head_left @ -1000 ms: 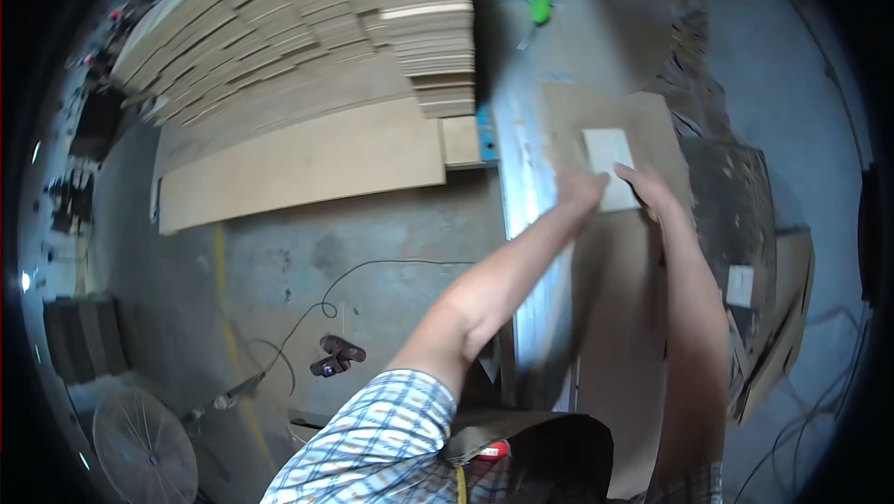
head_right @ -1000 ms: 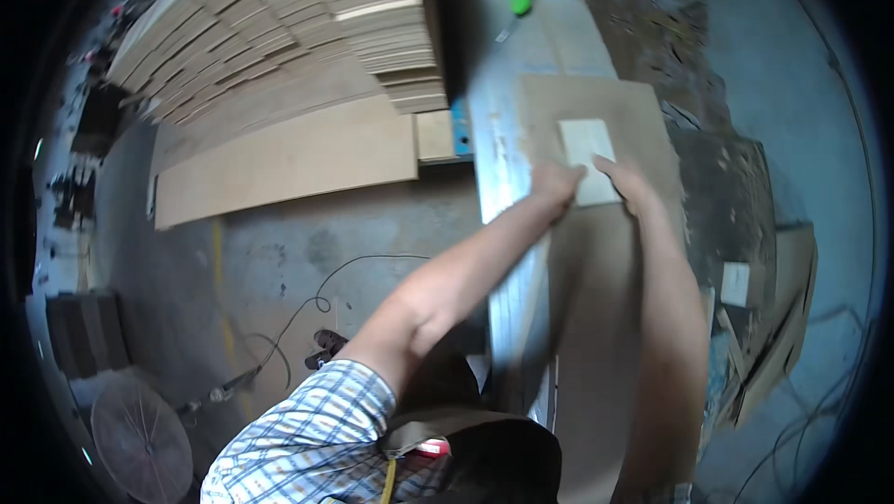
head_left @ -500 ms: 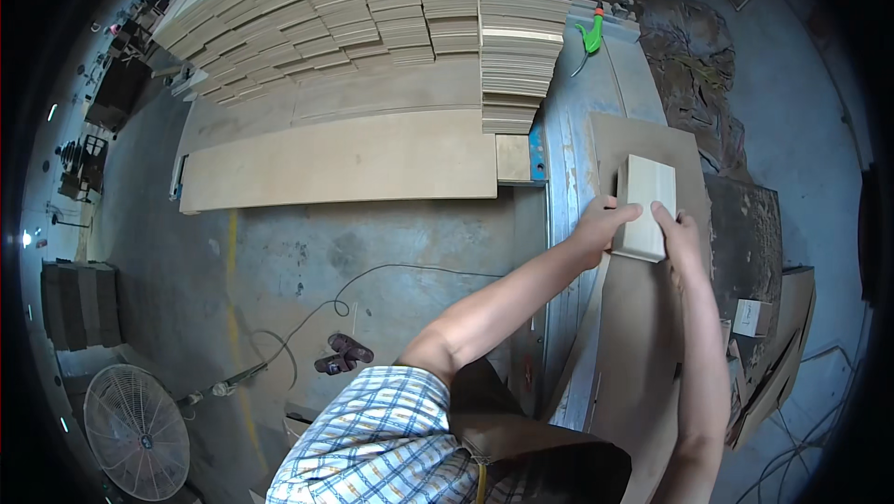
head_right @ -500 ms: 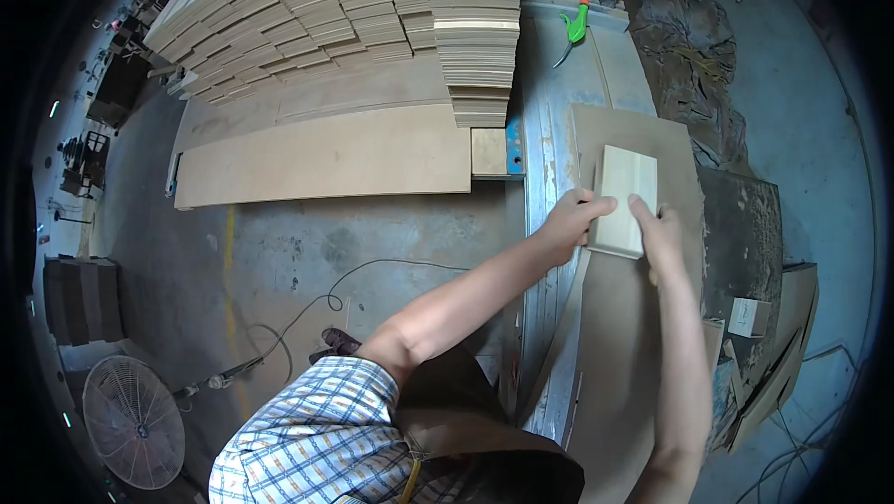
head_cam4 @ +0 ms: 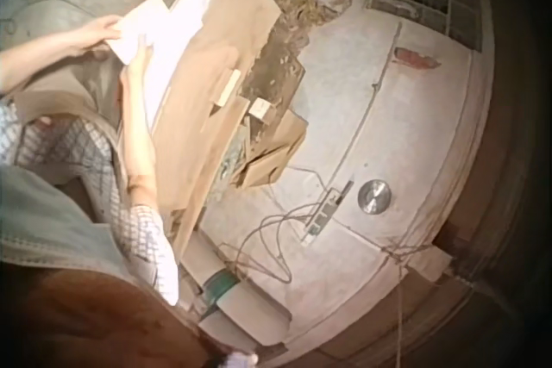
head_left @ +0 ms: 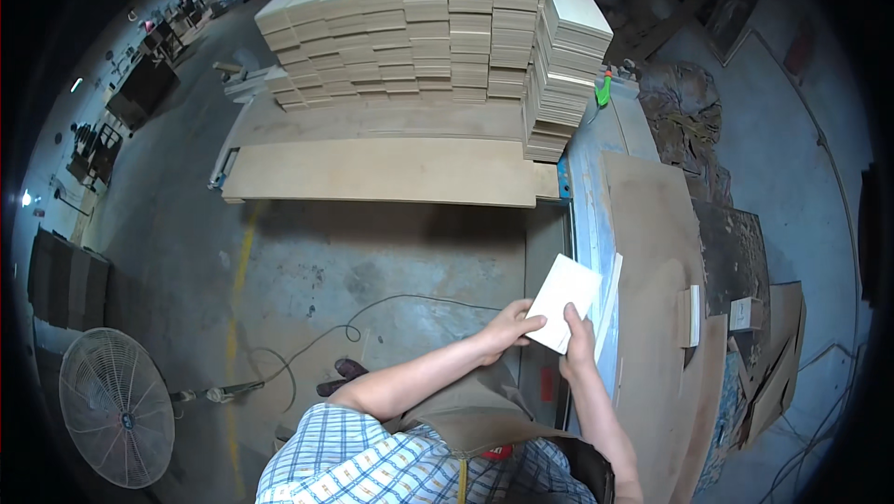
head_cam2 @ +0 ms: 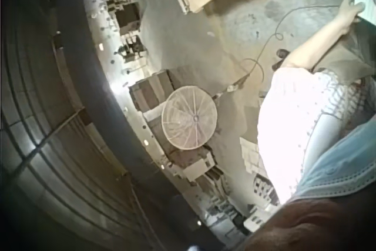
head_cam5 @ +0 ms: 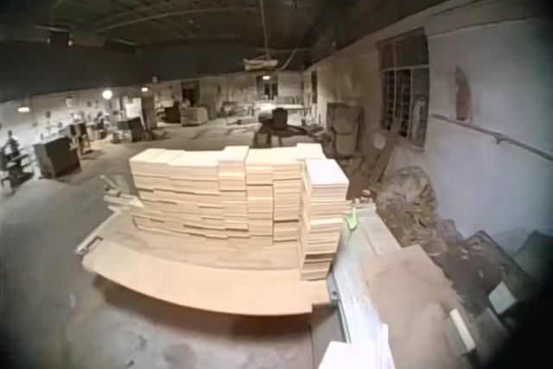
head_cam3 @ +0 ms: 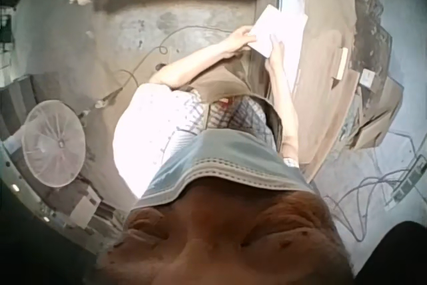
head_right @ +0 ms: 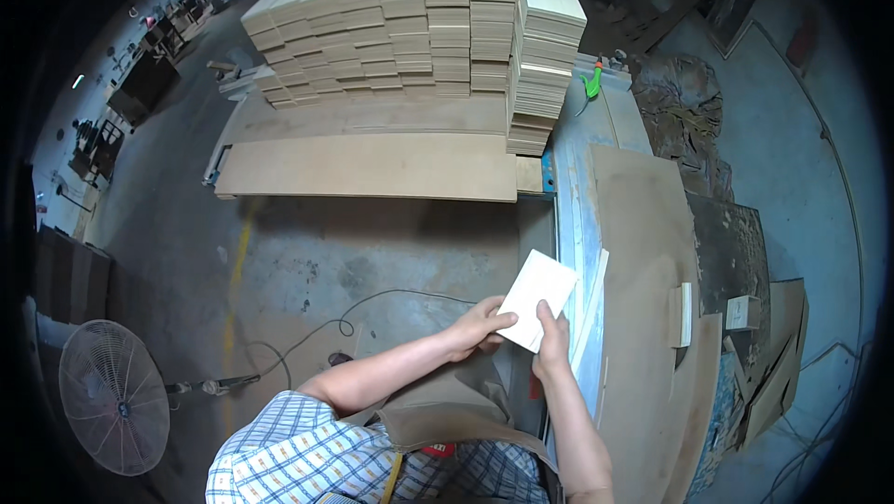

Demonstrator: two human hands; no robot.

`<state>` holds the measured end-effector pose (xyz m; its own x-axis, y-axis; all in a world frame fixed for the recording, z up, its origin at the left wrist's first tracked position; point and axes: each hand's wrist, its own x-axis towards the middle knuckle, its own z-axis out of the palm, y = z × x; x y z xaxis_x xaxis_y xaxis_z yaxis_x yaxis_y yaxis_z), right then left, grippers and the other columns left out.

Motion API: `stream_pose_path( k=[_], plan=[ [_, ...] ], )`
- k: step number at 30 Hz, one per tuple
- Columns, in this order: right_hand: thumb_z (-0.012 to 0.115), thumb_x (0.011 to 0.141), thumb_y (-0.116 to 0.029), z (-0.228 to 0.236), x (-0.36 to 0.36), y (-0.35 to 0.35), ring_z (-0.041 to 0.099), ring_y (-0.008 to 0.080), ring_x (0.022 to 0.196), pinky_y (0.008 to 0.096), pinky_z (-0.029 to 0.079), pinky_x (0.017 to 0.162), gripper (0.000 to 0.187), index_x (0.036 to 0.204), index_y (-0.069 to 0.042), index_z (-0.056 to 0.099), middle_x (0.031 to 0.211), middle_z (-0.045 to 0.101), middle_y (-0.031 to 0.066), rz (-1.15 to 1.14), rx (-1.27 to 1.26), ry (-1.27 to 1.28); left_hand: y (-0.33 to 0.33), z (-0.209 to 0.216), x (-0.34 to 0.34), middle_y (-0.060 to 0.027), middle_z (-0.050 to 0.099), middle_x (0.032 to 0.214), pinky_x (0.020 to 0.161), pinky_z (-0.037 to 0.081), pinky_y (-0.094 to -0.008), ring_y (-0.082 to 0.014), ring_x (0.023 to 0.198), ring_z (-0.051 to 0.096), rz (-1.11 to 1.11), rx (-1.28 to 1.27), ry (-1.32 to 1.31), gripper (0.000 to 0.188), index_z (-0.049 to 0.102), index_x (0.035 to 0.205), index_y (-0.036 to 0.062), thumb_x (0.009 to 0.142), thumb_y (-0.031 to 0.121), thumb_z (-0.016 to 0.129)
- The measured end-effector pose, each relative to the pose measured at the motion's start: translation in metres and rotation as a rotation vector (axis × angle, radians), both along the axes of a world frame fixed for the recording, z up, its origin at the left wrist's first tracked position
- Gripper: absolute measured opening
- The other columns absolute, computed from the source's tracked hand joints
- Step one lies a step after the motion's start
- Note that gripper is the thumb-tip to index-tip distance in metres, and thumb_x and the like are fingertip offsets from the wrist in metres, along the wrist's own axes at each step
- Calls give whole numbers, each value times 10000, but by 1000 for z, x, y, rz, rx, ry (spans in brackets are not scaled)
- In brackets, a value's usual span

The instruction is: The person repeatedly places stacks of wooden blocks onto a table saw, feeds them past the saw blade by hand and with a push stick to cut them, and stacks the cut wooden pieces onto an adjacent table.

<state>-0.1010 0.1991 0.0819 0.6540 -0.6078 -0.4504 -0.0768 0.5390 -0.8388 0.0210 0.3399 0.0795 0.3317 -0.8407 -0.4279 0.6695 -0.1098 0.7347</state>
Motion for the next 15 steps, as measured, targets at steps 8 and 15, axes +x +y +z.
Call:
stream_pose_path(
  k=[8, 15],
  plan=[
    [642, 1026, -286, -5, 19, 141, 661, 240, 1137, 373, 525, 974, 533, 1392, 72, 497, 1268, 649, 151, 49, 47, -115, 136, -15, -34, -156, 635, 1324, 1043, 560, -412, -267, 1235, 644, 390, -17, 368, 501, 477, 1417, -24, 1043, 266, 641],
    [688, 1005, -340, 1, 84, 200, 647, 194, 1103, 341, 517, 946, 572, 1404, 14, 481, 1266, 640, 119, 189, 85, -142, 217, -6, 48, -163, 631, 1334, 1052, 553, -456, -274, 1239, 642, 462, -14, 174, 496, 494, 1411, -28, 1050, 286, 627]
  ],
)
